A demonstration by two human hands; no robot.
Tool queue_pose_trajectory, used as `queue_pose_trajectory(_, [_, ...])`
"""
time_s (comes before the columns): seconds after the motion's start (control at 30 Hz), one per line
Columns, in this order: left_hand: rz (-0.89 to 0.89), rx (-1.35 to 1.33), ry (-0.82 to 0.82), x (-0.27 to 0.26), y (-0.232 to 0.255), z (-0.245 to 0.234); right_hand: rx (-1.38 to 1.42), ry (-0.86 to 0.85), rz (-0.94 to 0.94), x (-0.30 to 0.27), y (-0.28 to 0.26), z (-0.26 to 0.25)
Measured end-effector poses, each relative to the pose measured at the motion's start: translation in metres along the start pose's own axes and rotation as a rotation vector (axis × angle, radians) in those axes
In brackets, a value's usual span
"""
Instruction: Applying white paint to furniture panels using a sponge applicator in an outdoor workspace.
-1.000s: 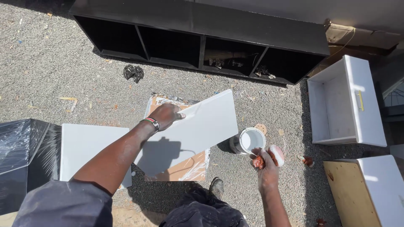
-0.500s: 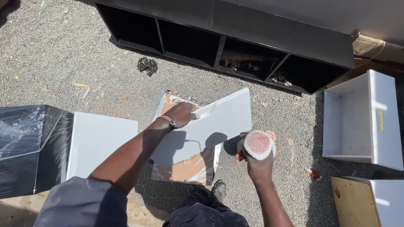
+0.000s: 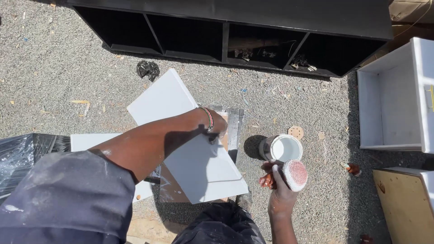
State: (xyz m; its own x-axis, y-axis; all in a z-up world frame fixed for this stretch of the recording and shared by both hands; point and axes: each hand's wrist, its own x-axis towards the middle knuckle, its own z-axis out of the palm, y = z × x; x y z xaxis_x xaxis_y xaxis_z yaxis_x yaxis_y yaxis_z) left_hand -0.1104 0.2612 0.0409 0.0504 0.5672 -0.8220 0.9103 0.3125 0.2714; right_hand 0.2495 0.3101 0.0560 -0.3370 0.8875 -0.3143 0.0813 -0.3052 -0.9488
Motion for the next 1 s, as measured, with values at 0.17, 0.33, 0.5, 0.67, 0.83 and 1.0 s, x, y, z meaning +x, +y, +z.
queue_pose_trajectory(0.17, [0.009, 0.249, -0.107, 0.056, 0.029, 0.038, 0.188, 0.131, 0.197, -0.009, 0.050, -0.017])
queue_pose_trajectory(0.33, [0.037, 0.494, -0.168, 0.160, 0.042, 0.099, 0.231, 0.154, 0.102, -0.013, 0.092, -0.055])
queue_pose_trajectory(0.5, [0.061, 0.695, -0.174, 0.220, 0.068, 0.147, 0.185, 0.210, 0.151, -0.020, 0.099, -0.081])
queue_pose_trajectory(0.67, [0.044, 0.840, -0.160, 0.250, 0.085, 0.193, 0.108, 0.216, 0.228, -0.012, 0.110, -0.099])
queue_pose_trajectory(0.83, [0.004, 0.964, -0.150, 0.280, 0.101, 0.233, 0.126, 0.095, 0.188, 0.007, 0.109, -0.092])
queue_pose_trajectory(1.0, [-0.072, 1.077, -0.144, 0.334, 0.093, 0.296, 0.062, -0.030, 0.256, 0.040, 0.111, -0.066])
